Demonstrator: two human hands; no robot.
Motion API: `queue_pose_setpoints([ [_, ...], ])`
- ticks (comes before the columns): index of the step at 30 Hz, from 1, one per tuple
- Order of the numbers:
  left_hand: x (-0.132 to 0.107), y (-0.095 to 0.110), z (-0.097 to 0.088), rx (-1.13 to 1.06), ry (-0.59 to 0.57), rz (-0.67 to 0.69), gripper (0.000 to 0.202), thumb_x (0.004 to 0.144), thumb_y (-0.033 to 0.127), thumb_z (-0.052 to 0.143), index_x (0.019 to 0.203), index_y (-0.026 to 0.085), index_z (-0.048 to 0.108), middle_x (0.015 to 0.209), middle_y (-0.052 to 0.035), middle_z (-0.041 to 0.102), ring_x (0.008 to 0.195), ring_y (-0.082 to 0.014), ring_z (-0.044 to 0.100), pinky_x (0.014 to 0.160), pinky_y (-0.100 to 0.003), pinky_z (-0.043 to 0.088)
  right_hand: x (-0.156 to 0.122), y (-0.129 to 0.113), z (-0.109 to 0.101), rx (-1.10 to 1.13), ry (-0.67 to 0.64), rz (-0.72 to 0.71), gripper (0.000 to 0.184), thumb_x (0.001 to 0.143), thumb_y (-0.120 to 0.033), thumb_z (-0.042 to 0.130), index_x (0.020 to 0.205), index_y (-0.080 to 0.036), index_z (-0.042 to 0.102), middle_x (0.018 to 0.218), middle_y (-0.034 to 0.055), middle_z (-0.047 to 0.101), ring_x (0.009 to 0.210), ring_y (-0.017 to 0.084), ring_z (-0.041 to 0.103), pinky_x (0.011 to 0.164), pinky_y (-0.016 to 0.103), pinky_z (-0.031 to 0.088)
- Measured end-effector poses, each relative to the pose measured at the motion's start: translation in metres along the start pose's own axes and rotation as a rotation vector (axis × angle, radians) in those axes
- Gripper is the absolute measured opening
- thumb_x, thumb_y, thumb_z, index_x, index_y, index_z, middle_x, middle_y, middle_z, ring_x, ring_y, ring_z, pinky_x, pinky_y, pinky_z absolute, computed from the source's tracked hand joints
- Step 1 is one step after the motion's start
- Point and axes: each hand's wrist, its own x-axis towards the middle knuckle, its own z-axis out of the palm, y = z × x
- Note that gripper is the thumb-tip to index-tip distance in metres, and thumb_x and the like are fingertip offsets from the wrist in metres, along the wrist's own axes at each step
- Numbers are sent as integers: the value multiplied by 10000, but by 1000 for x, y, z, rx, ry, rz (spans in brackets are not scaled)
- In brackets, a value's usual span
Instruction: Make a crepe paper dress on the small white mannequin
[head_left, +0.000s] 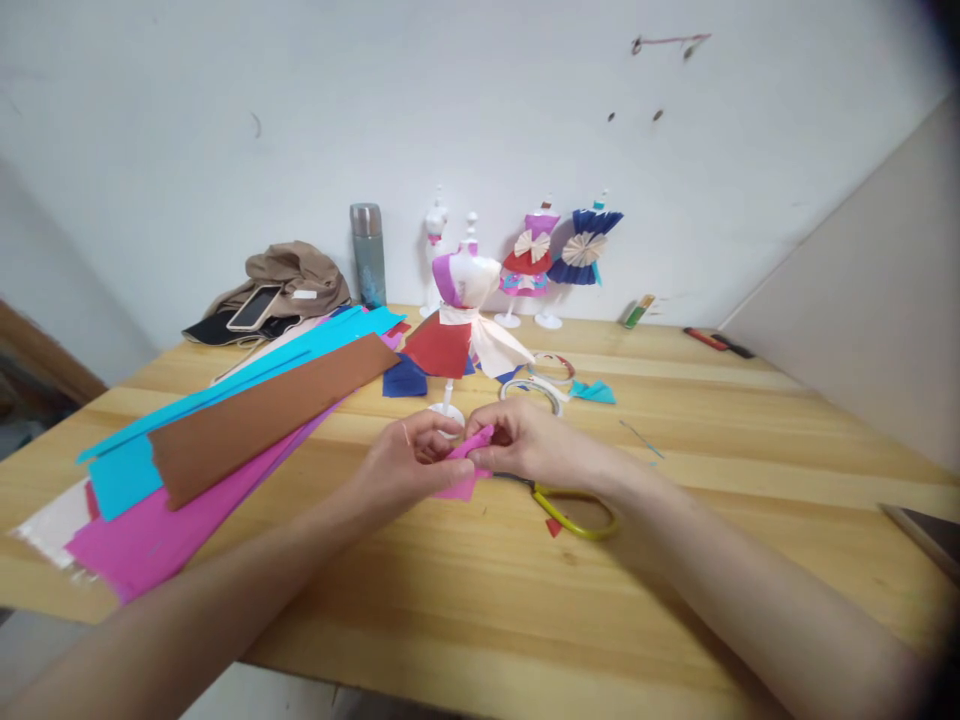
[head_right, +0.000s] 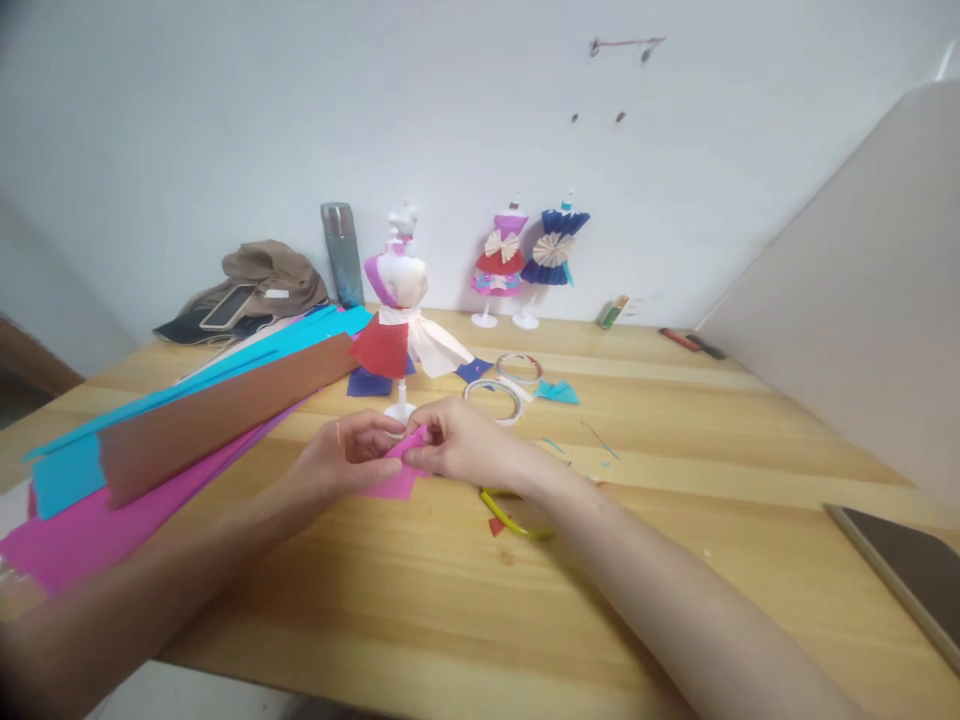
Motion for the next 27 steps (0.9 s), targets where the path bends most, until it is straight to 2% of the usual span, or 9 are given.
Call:
queue_pose_setpoints([
  [3, -2, 1, 0, 41, -9, -48, 296, 575, 351, 797, 685, 139, 622, 577, 7, 597, 515, -80, 480, 507, -211, 322, 1, 2, 1, 55, 29, -16, 213, 741, -347, 684, 658, -185, 572, 571, -41, 517, 526, 93, 433, 518, 245, 334],
  [5, -3, 2, 0, 53, -14, -65, 282, 574, 339, 791, 631, 145, 594, 525, 30, 541, 481, -61, 421, 483, -205, 267, 2, 3, 1, 125, 69, -13, 240, 746, -373, 702, 664, -188, 574, 558, -50, 500, 511, 85, 415, 510, 243, 328],
  [11, -5, 3, 1, -25, -82, -112, 328, 577, 386, 823, 682, 145, 627, 590, 7, 606, 495, -74, 461, 489, -208, 282, 3, 0, 5, 252, 49, -19, 341, 736, -478, 748, 681, -185, 582, 595, -38, 526, 528, 85, 441, 509, 243, 333],
  [15, -6, 2, 0, -2, -97, -99, 377, 631, 473, 793, 609, 128, 640, 531, 5, 548, 478, -67, 406, 489, -220, 246, 1, -5, 9, 297, 36, -5, 410, 746, -557, 717, 666, -189, 554, 609, -31, 524, 554, 97, 467, 551, 261, 391],
  [18, -7, 2, 1, -1, -104, -127, 373, 620, 472, 797, 620, 126, 659, 517, 17, 522, 470, -65, 386, 489, -221, 242, 0, -6, 11, 267, 49, -19, 372, 741, -535, 728, 746, -186, 600, 654, -23, 544, 589, 110, 473, 566, 267, 387],
  [21, -8, 2, 2, 3, -106, -133, 371, 614, 467, 792, 598, 124, 651, 507, 27, 491, 474, -55, 359, 496, -219, 215, 2, -2, 14, 183, 87, -43, 318, 722, -461, 749, 699, -196, 574, 604, -45, 488, 555, 101, 416, 526, 258, 319],
  [24, -8, 4, 2, -3, -114, -154, 375, 616, 473, 793, 641, 112, 696, 535, 13, 532, 489, -59, 380, 505, -220, 223, 3, 1, 16, 207, 92, -40, 325, 742, -450, 717, 645, -194, 541, 581, -50, 472, 524, 85, 393, 509, 250, 282],
  [27, -8, 6, -1, 4, -136, -166, 394, 628, 487, 796, 684, 101, 744, 555, -7, 576, 496, -64, 400, 509, -224, 237, 2, -1, 15, 248, 85, -15, 363, 749, -496, 715, 644, -199, 535, 584, -37, 513, 521, 93, 443, 507, 251, 318],
])
